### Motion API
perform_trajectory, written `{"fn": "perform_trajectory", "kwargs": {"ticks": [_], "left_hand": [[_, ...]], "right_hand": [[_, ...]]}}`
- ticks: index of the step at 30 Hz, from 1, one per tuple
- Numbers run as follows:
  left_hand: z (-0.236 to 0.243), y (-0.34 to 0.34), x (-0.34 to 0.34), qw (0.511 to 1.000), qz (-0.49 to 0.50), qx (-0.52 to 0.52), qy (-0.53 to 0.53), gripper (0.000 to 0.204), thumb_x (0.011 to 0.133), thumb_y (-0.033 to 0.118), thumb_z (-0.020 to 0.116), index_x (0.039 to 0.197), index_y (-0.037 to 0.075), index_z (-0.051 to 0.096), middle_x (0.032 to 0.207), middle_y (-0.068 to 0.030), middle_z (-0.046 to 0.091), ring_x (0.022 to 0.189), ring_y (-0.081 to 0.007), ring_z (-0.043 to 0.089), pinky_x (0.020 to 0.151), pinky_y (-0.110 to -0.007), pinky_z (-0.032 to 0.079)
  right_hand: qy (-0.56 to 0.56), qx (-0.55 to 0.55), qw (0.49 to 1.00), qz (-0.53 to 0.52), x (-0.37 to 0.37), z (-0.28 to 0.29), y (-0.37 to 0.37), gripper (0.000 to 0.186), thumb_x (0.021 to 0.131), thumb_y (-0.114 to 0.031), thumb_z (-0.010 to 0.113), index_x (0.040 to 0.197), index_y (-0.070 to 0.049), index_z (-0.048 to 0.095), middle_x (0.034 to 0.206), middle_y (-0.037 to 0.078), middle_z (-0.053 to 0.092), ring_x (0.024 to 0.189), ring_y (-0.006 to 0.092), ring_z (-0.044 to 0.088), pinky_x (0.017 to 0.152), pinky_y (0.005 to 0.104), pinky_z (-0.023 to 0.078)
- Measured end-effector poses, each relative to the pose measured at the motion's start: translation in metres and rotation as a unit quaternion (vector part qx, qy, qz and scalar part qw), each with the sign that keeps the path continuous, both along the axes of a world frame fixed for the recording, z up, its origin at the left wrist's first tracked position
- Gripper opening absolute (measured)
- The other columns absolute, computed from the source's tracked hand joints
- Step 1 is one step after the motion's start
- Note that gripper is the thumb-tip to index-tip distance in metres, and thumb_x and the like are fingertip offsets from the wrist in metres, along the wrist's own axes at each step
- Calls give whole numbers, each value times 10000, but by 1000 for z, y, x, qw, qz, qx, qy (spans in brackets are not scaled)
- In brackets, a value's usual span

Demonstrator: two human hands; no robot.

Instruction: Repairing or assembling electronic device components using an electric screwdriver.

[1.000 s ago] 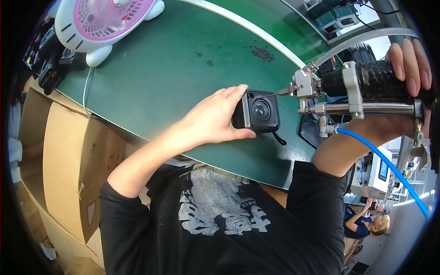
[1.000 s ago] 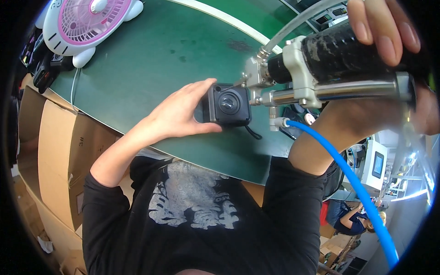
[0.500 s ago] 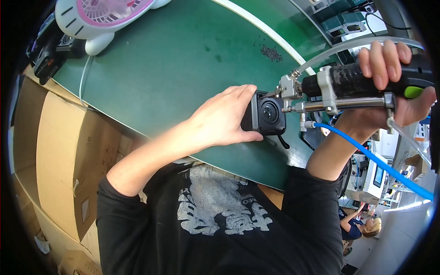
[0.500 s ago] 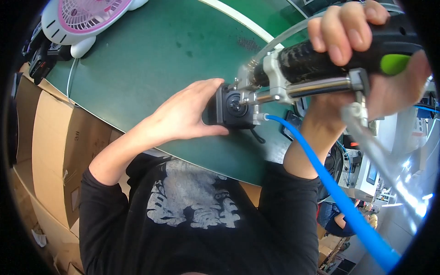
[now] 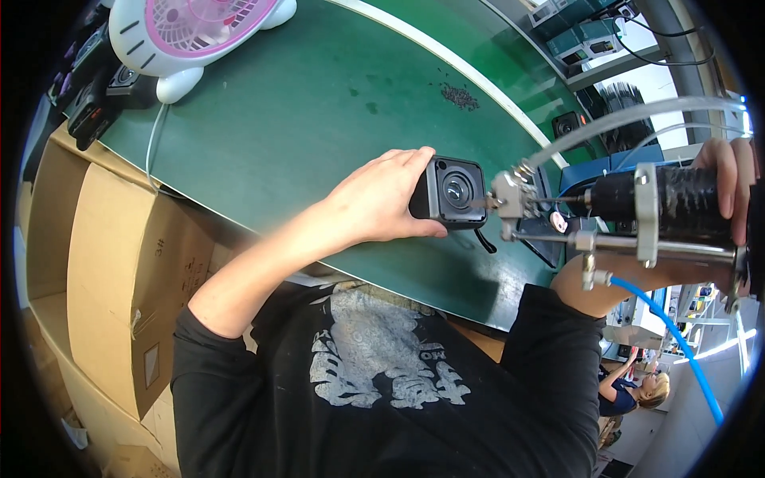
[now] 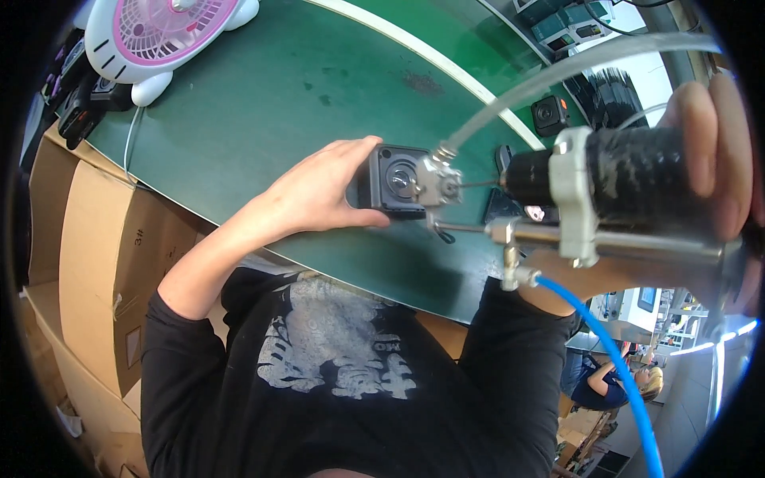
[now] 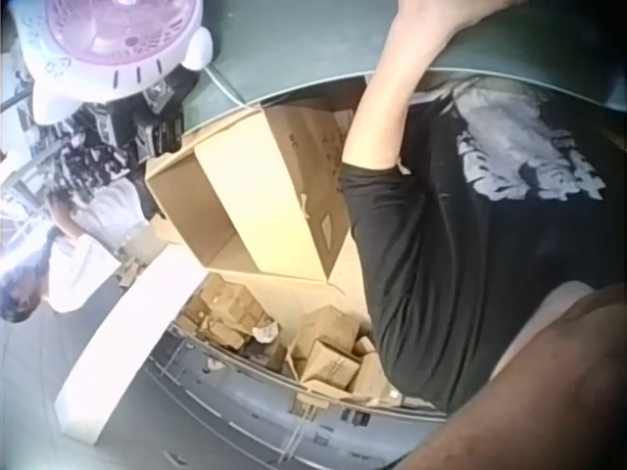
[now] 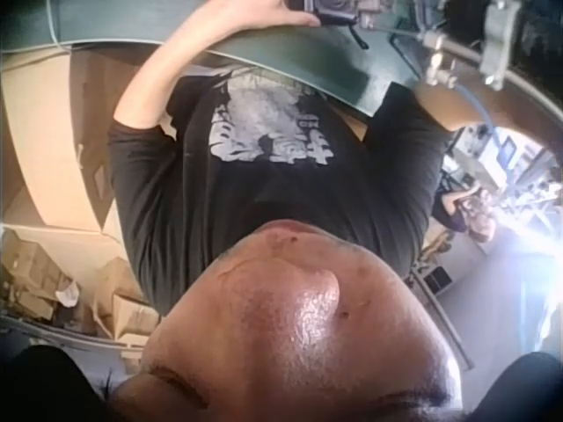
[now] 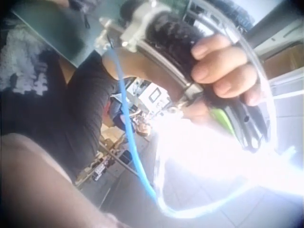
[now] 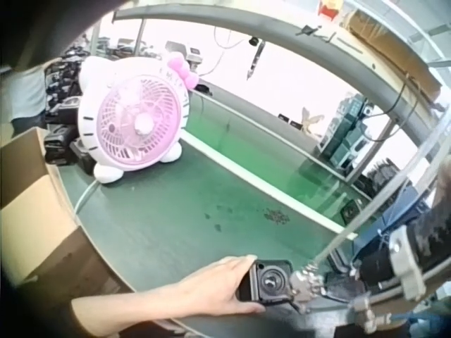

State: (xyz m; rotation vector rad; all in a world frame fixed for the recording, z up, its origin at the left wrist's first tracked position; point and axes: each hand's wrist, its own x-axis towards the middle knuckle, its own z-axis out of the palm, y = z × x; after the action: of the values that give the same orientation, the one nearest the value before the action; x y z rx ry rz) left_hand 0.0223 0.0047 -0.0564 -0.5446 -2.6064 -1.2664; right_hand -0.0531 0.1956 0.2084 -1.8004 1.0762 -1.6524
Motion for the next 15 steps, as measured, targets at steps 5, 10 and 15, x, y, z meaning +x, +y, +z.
{"fn": "perform_trajectory", "kwargs": {"ticks": [5,10,15], "left_hand": [[-4,0,0,1000,-11,9,-9,918,704,441,837,1298,-120,418,1230,-301,567,1209,-397,535,1047,-419,439],[2,-1,-1,1000,-3,-3,3,935,708,451,830,1316,-121,410,1236,-296,566,1210,-394,534,1048,-418,434],[1,-4,-5,1000,-5,10,5,948,714,456,820,1335,-123,399,1247,-289,563,1216,-389,531,1061,-415,423]], "right_hand": [[-107,68,992,25,12,-20,-7,452,967,-316,596,1249,0,438,948,154,563,786,302,593,693,448,470],[-165,-19,986,2,30,-46,-15,453,964,-317,600,1245,4,447,957,160,564,771,303,592,675,450,471],[-84,37,992,-91,18,-55,-12,634,938,-554,556,1213,11,475,943,173,589,740,310,611,646,447,502]]}}
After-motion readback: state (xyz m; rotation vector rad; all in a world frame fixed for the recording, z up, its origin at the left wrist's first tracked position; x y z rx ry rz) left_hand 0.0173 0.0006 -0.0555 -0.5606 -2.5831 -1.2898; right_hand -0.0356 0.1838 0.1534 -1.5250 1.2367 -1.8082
